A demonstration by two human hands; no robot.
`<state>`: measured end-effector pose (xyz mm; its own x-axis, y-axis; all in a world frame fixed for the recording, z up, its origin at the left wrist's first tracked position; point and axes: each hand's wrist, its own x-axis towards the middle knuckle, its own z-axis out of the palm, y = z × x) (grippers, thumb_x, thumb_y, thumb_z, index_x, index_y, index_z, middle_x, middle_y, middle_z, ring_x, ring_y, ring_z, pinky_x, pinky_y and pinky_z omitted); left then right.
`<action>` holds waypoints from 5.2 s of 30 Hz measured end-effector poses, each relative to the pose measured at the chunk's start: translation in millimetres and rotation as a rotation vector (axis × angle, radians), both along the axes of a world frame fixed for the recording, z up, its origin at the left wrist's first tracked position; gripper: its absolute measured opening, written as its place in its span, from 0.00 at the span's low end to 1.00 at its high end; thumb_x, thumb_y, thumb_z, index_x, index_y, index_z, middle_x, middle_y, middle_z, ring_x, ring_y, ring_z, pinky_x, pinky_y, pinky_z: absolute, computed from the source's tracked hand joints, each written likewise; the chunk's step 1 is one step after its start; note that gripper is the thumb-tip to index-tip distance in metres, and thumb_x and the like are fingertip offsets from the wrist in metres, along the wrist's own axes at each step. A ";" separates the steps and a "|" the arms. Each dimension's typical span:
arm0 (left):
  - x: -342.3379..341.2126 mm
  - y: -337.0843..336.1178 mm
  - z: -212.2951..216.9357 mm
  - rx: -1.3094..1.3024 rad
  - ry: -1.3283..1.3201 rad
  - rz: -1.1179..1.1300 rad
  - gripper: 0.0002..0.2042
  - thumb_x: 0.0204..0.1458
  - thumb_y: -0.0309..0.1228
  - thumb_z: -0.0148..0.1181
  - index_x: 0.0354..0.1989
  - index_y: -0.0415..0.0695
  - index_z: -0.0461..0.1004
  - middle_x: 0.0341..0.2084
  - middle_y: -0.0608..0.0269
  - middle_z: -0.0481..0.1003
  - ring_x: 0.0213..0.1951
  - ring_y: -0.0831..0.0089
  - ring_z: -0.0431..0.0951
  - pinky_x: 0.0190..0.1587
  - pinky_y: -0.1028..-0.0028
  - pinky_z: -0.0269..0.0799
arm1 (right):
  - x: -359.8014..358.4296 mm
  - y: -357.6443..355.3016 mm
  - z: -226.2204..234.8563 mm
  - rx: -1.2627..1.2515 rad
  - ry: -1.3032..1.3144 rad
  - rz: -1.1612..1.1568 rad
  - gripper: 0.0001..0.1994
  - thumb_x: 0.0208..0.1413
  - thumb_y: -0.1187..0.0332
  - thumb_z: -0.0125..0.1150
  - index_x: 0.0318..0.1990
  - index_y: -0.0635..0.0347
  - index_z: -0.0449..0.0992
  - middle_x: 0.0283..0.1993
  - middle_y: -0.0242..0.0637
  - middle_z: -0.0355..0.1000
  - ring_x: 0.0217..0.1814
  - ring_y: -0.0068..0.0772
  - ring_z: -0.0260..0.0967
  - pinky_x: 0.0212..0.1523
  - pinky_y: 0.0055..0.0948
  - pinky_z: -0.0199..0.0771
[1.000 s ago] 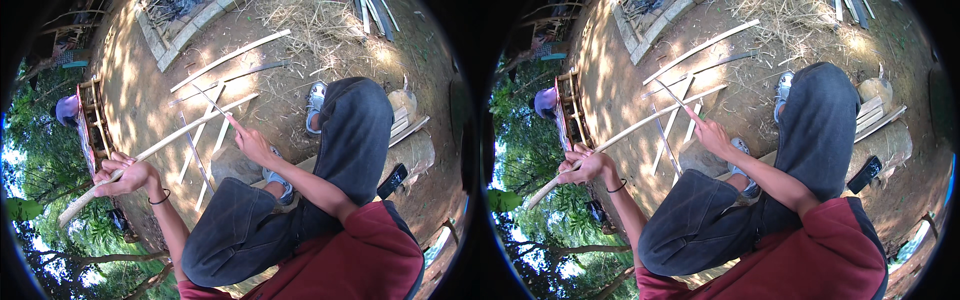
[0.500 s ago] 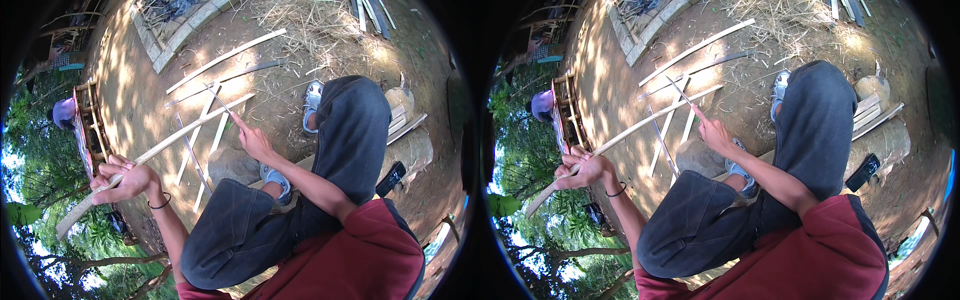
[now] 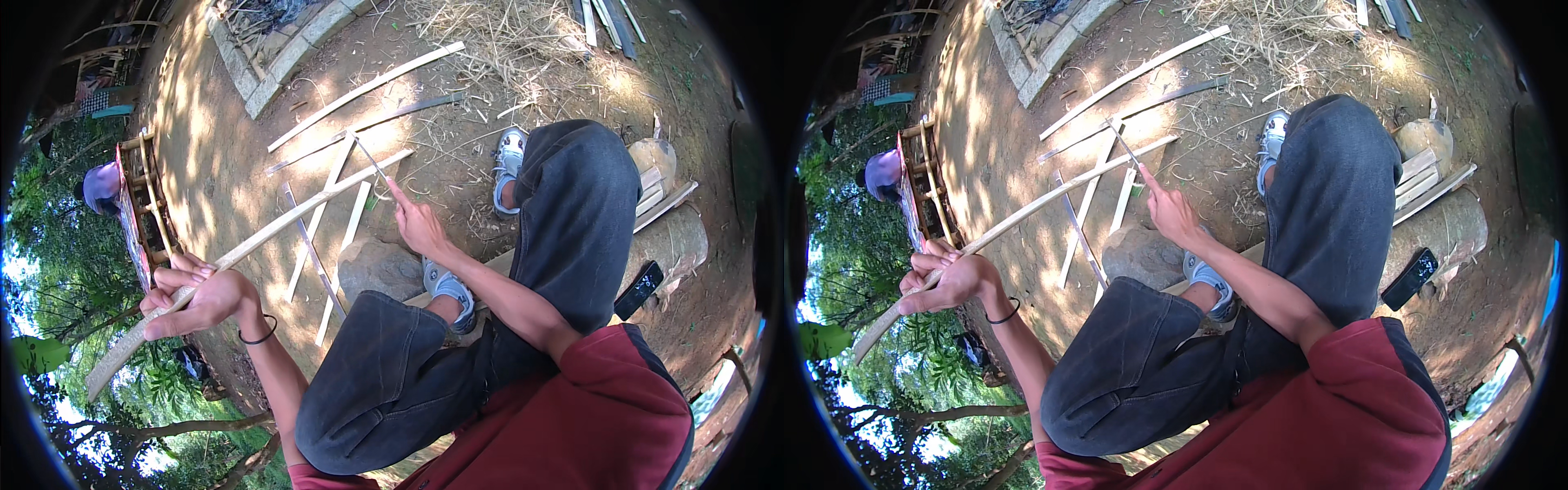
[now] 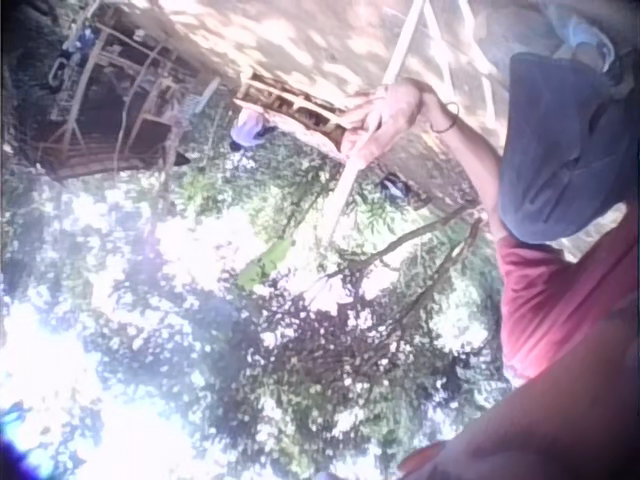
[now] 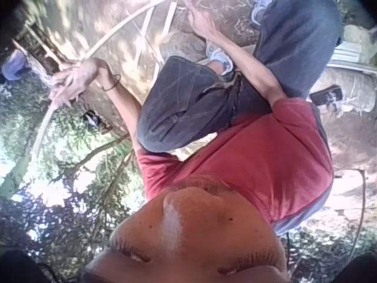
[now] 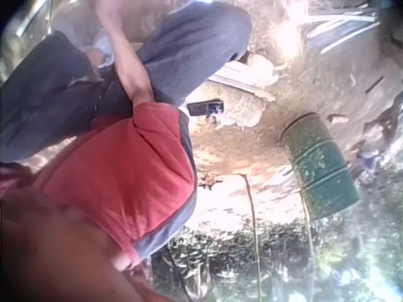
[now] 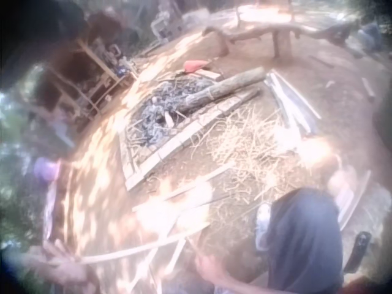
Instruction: The person shaves a long strip of wood using a machete, drawing the blade along its length to smooth and shape it.
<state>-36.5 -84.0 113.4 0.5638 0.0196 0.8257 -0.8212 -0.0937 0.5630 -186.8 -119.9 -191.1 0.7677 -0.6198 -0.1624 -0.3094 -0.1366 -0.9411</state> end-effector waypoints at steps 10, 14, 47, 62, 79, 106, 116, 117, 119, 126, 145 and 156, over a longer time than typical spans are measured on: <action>3.5 14.1 3.9 0.020 0.012 -0.018 0.27 0.62 0.64 0.31 0.28 0.50 0.49 0.09 0.70 0.47 0.10 0.79 0.44 0.12 0.82 0.46 | 3.4 6.5 25.3 -0.010 -0.086 0.006 0.31 0.60 0.74 0.48 0.72 0.45 0.53 0.18 0.51 0.67 0.19 0.54 0.69 0.25 0.48 0.67; 4.6 13.1 1.6 -0.005 0.016 -0.051 0.27 0.61 0.64 0.31 0.29 0.49 0.51 0.09 0.69 0.48 0.10 0.79 0.44 0.11 0.82 0.46 | 6.1 1.9 24.3 0.048 -0.090 -0.022 0.31 0.60 0.74 0.48 0.72 0.45 0.53 0.15 0.50 0.65 0.17 0.53 0.67 0.24 0.48 0.66; 1.5 13.7 6.0 0.035 -0.009 -0.011 0.27 0.62 0.64 0.29 0.29 0.50 0.49 0.10 0.70 0.47 0.11 0.80 0.44 0.11 0.83 0.45 | 8.6 3.6 30.3 0.030 -0.087 0.020 0.32 0.59 0.75 0.49 0.72 0.45 0.54 0.18 0.48 0.68 0.18 0.51 0.68 0.24 0.46 0.67; 7.1 11.8 3.6 0.012 0.003 0.028 0.27 0.62 0.63 0.29 0.29 0.50 0.50 0.09 0.70 0.47 0.11 0.79 0.44 0.12 0.82 0.46 | 15.5 1.7 17.6 0.039 -0.060 0.004 0.32 0.59 0.74 0.50 0.71 0.42 0.55 0.18 0.51 0.67 0.19 0.54 0.69 0.24 0.48 0.66; 4.5 10.2 7.1 0.039 -0.024 -0.020 0.27 0.63 0.62 0.28 0.27 0.49 0.49 0.09 0.70 0.47 0.10 0.79 0.45 0.11 0.83 0.48 | 9.8 12.7 37.1 0.058 -0.160 -0.028 0.32 0.59 0.73 0.49 0.71 0.42 0.54 0.19 0.53 0.69 0.20 0.57 0.70 0.26 0.50 0.69; -6.0 5.0 2.6 0.058 -0.014 -0.097 0.27 0.62 0.63 0.28 0.29 0.50 0.51 0.10 0.69 0.49 0.10 0.79 0.46 0.12 0.83 0.47 | 0.5 -1.2 -37.9 -0.049 0.029 -0.008 0.34 0.58 0.74 0.51 0.72 0.41 0.53 0.21 0.55 0.70 0.22 0.55 0.71 0.28 0.50 0.70; -7.3 -2.0 6.6 0.073 -0.017 -0.054 0.27 0.63 0.62 0.28 0.28 0.49 0.50 0.10 0.70 0.47 0.11 0.80 0.46 0.13 0.83 0.46 | 5.4 8.8 -42.4 0.007 0.014 -0.047 0.33 0.59 0.73 0.49 0.72 0.40 0.51 0.22 0.56 0.71 0.24 0.58 0.71 0.30 0.53 0.70; -6.3 -1.8 5.7 0.075 -0.013 -0.052 0.27 0.63 0.62 0.28 0.28 0.49 0.49 0.10 0.70 0.47 0.11 0.80 0.45 0.13 0.83 0.46 | 3.6 3.3 -48.4 0.017 0.077 -0.041 0.33 0.59 0.74 0.49 0.72 0.40 0.51 0.22 0.56 0.70 0.24 0.59 0.71 0.29 0.53 0.69; -2.8 -1.6 3.4 0.050 -0.018 -0.055 0.27 0.63 0.62 0.28 0.28 0.49 0.49 0.10 0.71 0.46 0.11 0.80 0.45 0.13 0.82 0.46 | 0.0 -4.4 -58.6 0.011 0.127 -0.016 0.33 0.59 0.73 0.49 0.72 0.40 0.52 0.22 0.56 0.71 0.25 0.60 0.71 0.30 0.53 0.69; -1.2 -5.7 7.7 0.075 -0.051 -0.025 0.27 0.64 0.61 0.28 0.27 0.49 0.49 0.09 0.70 0.46 0.11 0.79 0.45 0.13 0.82 0.47 | 8.4 0.7 -35.3 0.035 -0.016 -0.015 0.33 0.59 0.74 0.49 0.72 0.40 0.52 0.26 0.58 0.73 0.29 0.60 0.73 0.34 0.53 0.72; 37.7 40.0 28.8 0.140 0.516 -0.716 0.12 0.63 0.29 0.41 0.24 0.48 0.54 0.11 0.68 0.54 0.15 0.79 0.55 0.21 0.80 0.60 | -2.7 0.9 -44.1 0.116 0.098 -0.007 0.32 0.60 0.71 0.49 0.72 0.38 0.52 0.21 0.58 0.70 0.26 0.61 0.72 0.32 0.55 0.71; 60.4 56.2 -9.0 0.541 0.914 -0.627 0.16 0.67 0.41 0.45 0.57 0.46 0.61 0.62 0.38 0.61 0.66 0.51 0.62 0.69 0.55 0.54 | -11.0 -13.2 -21.1 0.205 0.158 -0.097 0.32 0.59 0.69 0.48 0.72 0.41 0.51 0.21 0.57 0.70 0.25 0.61 0.71 0.30 0.54 0.69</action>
<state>24.0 -27.8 104.4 0.7269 -0.6842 -0.0588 -0.1336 -0.2249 0.9652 -197.8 -133.1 -212.2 0.6615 -0.6312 -0.4049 -0.4567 0.0892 -0.8851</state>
